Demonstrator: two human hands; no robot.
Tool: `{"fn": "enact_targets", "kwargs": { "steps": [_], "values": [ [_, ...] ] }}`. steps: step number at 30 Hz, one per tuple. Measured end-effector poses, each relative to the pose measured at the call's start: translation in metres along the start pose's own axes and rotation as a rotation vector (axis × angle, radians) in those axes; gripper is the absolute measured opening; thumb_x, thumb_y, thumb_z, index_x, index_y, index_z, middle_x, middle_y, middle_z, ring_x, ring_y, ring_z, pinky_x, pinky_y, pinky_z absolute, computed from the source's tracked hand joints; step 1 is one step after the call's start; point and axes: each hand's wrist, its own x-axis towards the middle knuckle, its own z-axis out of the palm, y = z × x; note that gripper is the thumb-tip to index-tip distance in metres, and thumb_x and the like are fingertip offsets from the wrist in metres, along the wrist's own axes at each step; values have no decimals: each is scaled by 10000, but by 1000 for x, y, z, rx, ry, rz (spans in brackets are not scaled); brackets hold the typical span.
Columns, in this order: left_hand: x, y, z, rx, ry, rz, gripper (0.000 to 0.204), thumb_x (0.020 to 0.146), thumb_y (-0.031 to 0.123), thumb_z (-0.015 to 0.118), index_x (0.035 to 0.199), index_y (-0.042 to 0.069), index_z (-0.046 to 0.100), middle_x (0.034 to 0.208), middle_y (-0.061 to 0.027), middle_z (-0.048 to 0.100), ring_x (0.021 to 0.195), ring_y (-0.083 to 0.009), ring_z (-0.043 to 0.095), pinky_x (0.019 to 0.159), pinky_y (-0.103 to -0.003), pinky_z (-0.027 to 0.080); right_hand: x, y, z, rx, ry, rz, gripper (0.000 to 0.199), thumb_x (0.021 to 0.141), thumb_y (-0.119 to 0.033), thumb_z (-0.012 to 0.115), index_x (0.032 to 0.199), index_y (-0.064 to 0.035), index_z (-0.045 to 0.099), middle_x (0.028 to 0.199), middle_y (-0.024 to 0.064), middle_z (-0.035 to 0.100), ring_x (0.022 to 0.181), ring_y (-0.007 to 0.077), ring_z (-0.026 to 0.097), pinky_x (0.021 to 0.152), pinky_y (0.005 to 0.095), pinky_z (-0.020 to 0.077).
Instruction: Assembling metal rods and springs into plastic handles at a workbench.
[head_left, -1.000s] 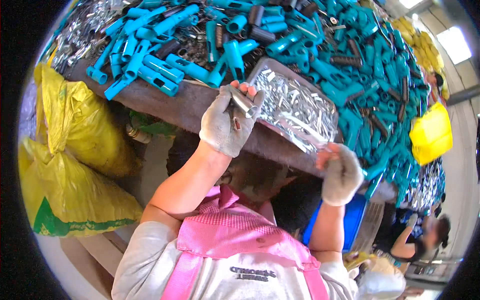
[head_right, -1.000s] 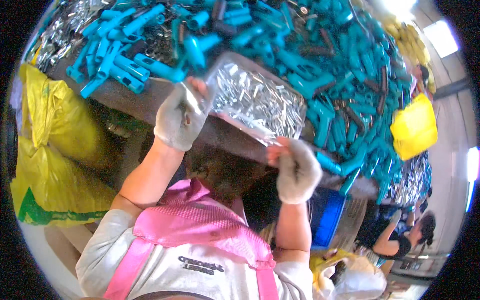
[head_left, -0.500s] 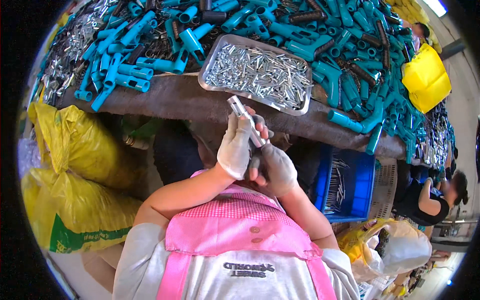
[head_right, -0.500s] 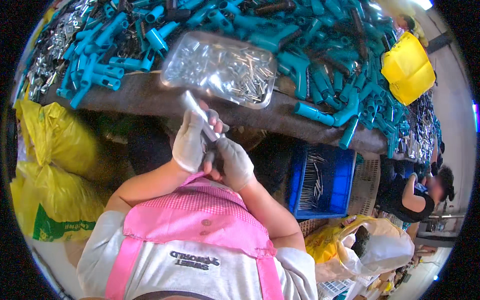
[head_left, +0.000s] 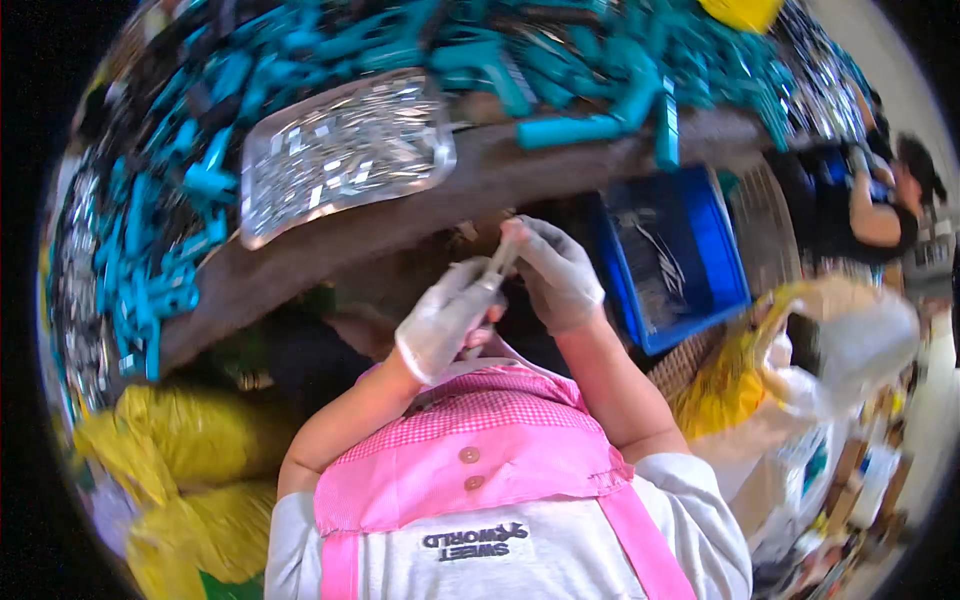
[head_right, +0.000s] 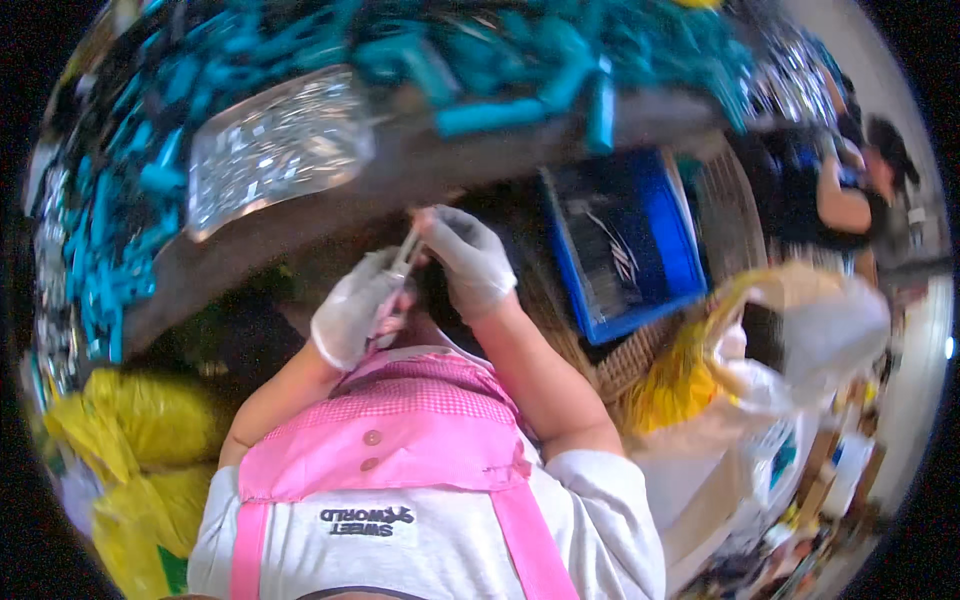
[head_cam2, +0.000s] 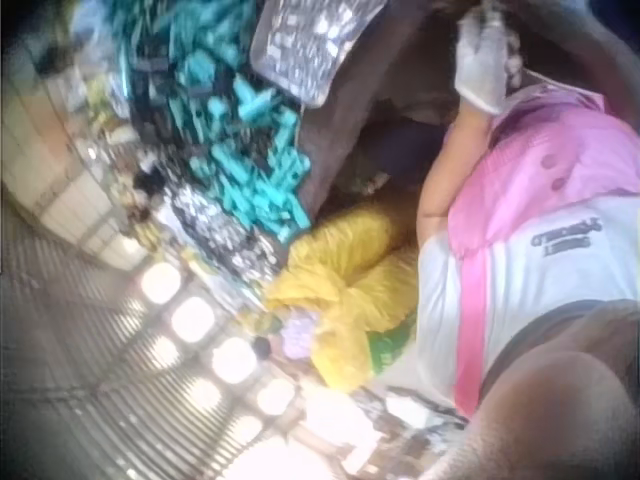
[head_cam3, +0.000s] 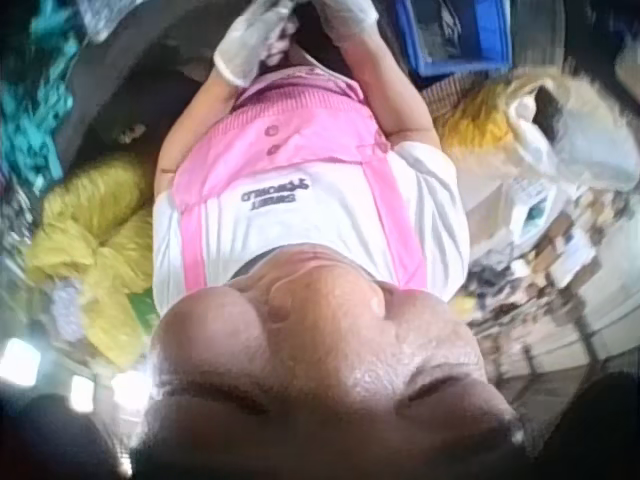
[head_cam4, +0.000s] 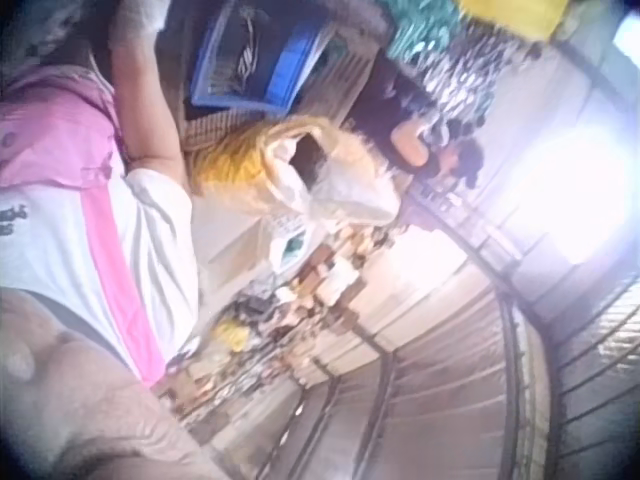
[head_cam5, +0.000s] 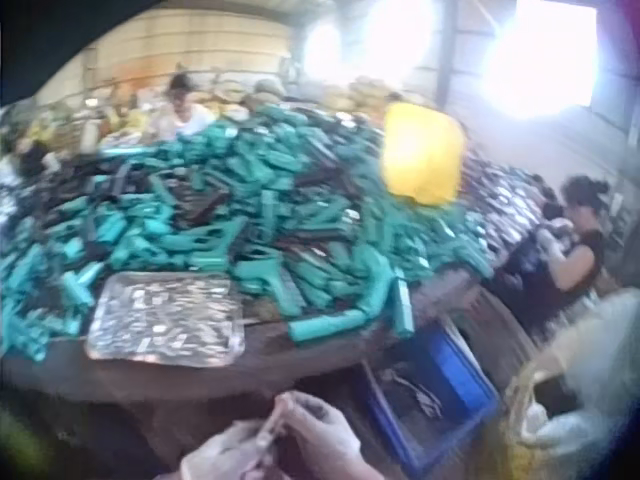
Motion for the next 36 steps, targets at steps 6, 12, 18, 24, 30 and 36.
{"fn": "enact_targets", "kwargs": {
  "steps": [6, 12, 18, 24, 30, 36],
  "values": [
    [18, -18, 3, -192, 25, -65, 401, 905, 205, 511, 1270, 99, 384, 808, -89, 525, 531, -100, 437, 448, -187, 349, -8, 5, -62, -309, 241, -186, 251, 876, -242, 614, 1010, -30, 606, 900, 27, 616, 812, 108, 563, 728, 260, 455],
    [37, -35, -17, -331, 70, -190, 301, 918, 109, 491, 1211, 176, 486, 901, -73, 582, 637, -133, 530, 482, -221, 418, -44, 7, -343, -1204, 998, -174, 273, 823, -256, 627, 955, -19, 662, 854, 83, 678, 732, 170, 620, 677, 307, 488],
    [48, -45, -19, -256, 103, -193, 324, 916, 120, 518, 1236, 168, 502, 906, -75, 597, 632, -135, 540, 495, -215, 418, -34, 16, -353, -1469, 854, 752, 373, 772, -354, 624, 958, -35, 672, 969, 208, 648, 919, 337, 634, 792, 416, 500],
    [59, -40, -15, -251, 100, -208, 327, 922, 134, 506, 1246, 170, 488, 922, -79, 595, 638, -134, 545, 491, -219, 420, -26, 19, -317, -1518, 997, 805, 495, 722, -424, 684, 1087, -94, 638, 1113, 182, 613, 1070, 324, 571, 887, 396, 468],
    [61, -41, -12, -243, 107, -230, 333, 926, 124, 489, 1256, 166, 465, 929, -82, 583, 644, -123, 544, 493, -221, 419, -33, 35, -336, -1457, 1040, 661, 427, 706, -349, 663, 1024, -63, 652, 1072, 200, 624, 1025, 321, 593, 870, 379, 471],
    [51, -36, -17, -272, 83, -198, 345, 927, 120, 497, 1265, 152, 435, 929, -91, 584, 631, -125, 556, 500, -226, 429, -39, 32, -332, -1276, 1014, 267, 330, 750, -275, 650, 976, -35, 634, 984, 152, 649, 915, 265, 619, 803, 342, 479]
  ]
}}
